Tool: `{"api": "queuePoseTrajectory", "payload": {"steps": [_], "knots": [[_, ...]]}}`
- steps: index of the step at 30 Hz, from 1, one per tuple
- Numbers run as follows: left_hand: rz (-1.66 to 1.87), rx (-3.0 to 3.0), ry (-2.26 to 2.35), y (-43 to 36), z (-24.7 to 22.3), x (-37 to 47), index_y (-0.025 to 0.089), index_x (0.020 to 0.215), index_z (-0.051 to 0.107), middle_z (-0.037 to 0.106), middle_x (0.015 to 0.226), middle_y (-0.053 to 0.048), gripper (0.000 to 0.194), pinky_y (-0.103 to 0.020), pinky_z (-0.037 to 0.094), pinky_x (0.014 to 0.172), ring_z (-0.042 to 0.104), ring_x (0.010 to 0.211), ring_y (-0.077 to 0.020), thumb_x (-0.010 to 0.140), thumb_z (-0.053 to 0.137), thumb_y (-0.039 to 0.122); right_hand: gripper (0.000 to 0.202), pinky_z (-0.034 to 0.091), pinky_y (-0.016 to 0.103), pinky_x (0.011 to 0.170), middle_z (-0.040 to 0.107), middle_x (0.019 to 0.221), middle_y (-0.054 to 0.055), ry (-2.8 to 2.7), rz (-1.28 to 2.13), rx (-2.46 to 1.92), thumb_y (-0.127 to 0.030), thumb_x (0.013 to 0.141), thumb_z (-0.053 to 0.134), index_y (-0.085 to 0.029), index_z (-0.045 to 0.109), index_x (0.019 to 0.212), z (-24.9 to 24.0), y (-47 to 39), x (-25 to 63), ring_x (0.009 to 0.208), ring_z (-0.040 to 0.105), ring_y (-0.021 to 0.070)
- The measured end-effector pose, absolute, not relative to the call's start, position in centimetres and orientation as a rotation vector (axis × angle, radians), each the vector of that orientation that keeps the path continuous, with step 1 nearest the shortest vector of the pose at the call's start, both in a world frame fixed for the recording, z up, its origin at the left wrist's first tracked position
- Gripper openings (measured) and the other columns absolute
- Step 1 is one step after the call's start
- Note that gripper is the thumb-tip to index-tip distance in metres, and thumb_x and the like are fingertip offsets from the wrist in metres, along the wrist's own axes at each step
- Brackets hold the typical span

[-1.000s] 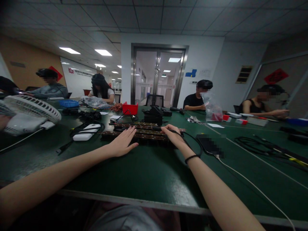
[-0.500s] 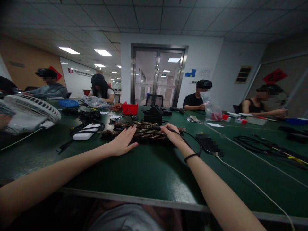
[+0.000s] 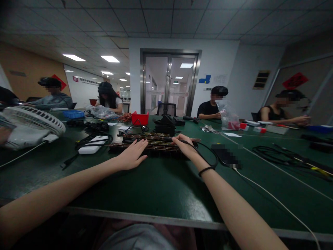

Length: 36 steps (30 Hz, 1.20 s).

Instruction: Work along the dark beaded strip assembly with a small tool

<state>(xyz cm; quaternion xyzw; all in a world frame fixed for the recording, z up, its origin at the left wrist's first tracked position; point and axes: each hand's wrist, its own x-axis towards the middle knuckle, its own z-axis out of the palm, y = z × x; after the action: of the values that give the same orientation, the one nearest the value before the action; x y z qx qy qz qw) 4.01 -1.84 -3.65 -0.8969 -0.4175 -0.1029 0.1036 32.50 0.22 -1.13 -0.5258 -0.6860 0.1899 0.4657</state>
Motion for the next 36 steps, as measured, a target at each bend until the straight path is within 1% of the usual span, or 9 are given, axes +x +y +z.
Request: {"api": "queuePoseTrajectory", "payload": {"steps": [8,11,15,18,22,24,27,31,36], "knots": [[-0.358,-2.587,-1.249,-1.92,-3.59,4.10,0.006,0.155,0.029,0.023,0.167,-0.021,0.065,-0.050,0.018,0.126,0.018,0.156,-0.0311,0.096,0.038,0.030,0.021,0.053,0.036,0.087,0.077,0.079,0.003,-1.661,0.486,-1.295,-0.042,0.081,0.063,-0.024,0.064,0.070,-0.78,-0.02,32.22,0.086,0.072,0.0227],[-0.352,-2.601,-1.233,-1.85,-3.73,4.02,0.005,0.156,0.029,0.024,0.166,-0.021,0.065,-0.051,0.019,0.125,0.019,0.155,-0.0309,0.098,0.036,0.035,0.020,0.054,0.036,0.087,0.077,0.079,0.003,-1.645,0.513,-1.292,-0.041,0.080,0.064,-0.024,0.064,0.070,-0.81,0.08,32.19,0.086,0.073,0.0226],[-0.275,-2.672,-1.237,-1.76,-3.90,3.90,0.007,0.154,0.036,0.033,0.163,-0.020,0.068,-0.049,0.018,0.126,0.027,0.153,-0.0304,0.102,0.033,0.050,0.018,0.055,0.037,0.087,0.077,0.079,0.002,-1.599,0.575,-1.267,-0.038,0.082,0.064,-0.025,0.063,0.071,-1.09,0.43,32.29,0.084,0.073,0.0220],[-0.278,-2.675,-1.250,-1.82,-3.84,3.90,0.008,0.155,0.036,0.032,0.163,-0.019,0.071,-0.048,0.017,0.126,0.025,0.154,-0.0297,0.103,0.031,0.056,0.016,0.055,0.037,0.087,0.076,0.081,0.003,-1.589,0.580,-1.254,-0.037,0.083,0.063,-0.025,0.063,0.073,-1.28,0.59,32.36,0.085,0.073,0.0214],[-0.272,-2.651,-1.290,-2.16,-3.51,4.05,0.004,0.156,0.032,0.025,0.165,-0.021,0.076,-0.049,0.016,0.126,0.022,0.155,-0.0307,0.103,0.031,0.057,0.015,0.056,0.037,0.088,0.077,0.082,0.002,-1.574,0.593,-1.264,-0.037,0.085,0.062,-0.026,0.063,0.075,-1.34,0.55,32.34,0.086,0.074,0.0212],[-0.245,-2.645,-1.312,-2.31,-3.36,4.10,0.002,0.155,0.034,0.027,0.164,-0.022,0.076,-0.050,0.015,0.126,0.022,0.155,-0.0311,0.103,0.030,0.057,0.015,0.057,0.038,0.088,0.077,0.083,0.002,-1.573,0.607,-1.269,-0.037,0.085,0.062,-0.026,0.063,0.076,-1.32,0.47,32.28,0.087,0.074,0.0213],[-0.224,-2.639,-1.318,-2.35,-3.25,4.11,0.004,0.155,0.035,0.031,0.163,-0.021,0.075,-0.050,0.014,0.126,0.024,0.154,-0.0309,0.103,0.030,0.058,0.014,0.057,0.038,0.088,0.077,0.082,0.003,-1.563,0.620,-1.265,-0.035,0.085,0.063,-0.025,0.063,0.075,-1.24,0.35,32.18,0.085,0.074,0.0213],[-0.282,-2.597,-1.326,-2.20,-3.24,4.06,0.005,0.157,0.032,0.027,0.164,-0.021,0.076,-0.050,0.014,0.126,0.023,0.154,-0.0314,0.103,0.031,0.058,0.015,0.056,0.038,0.088,0.077,0.084,0.003,-1.557,0.610,-1.274,-0.036,0.085,0.063,-0.025,0.063,0.075,-1.18,0.29,32.12,0.086,0.074,0.0214],[-0.293,-2.616,-1.296,-2.02,-3.45,3.91,0.009,0.154,0.040,0.038,0.160,-0.018,0.071,-0.052,0.014,0.126,0.029,0.152,-0.0320,0.104,0.030,0.057,0.014,0.057,0.036,0.087,0.076,0.082,0.002,-1.559,0.627,-1.261,-0.036,0.085,0.065,-0.025,0.063,0.076,-1.29,0.55,32.31,0.084,0.073,0.0205]]}}
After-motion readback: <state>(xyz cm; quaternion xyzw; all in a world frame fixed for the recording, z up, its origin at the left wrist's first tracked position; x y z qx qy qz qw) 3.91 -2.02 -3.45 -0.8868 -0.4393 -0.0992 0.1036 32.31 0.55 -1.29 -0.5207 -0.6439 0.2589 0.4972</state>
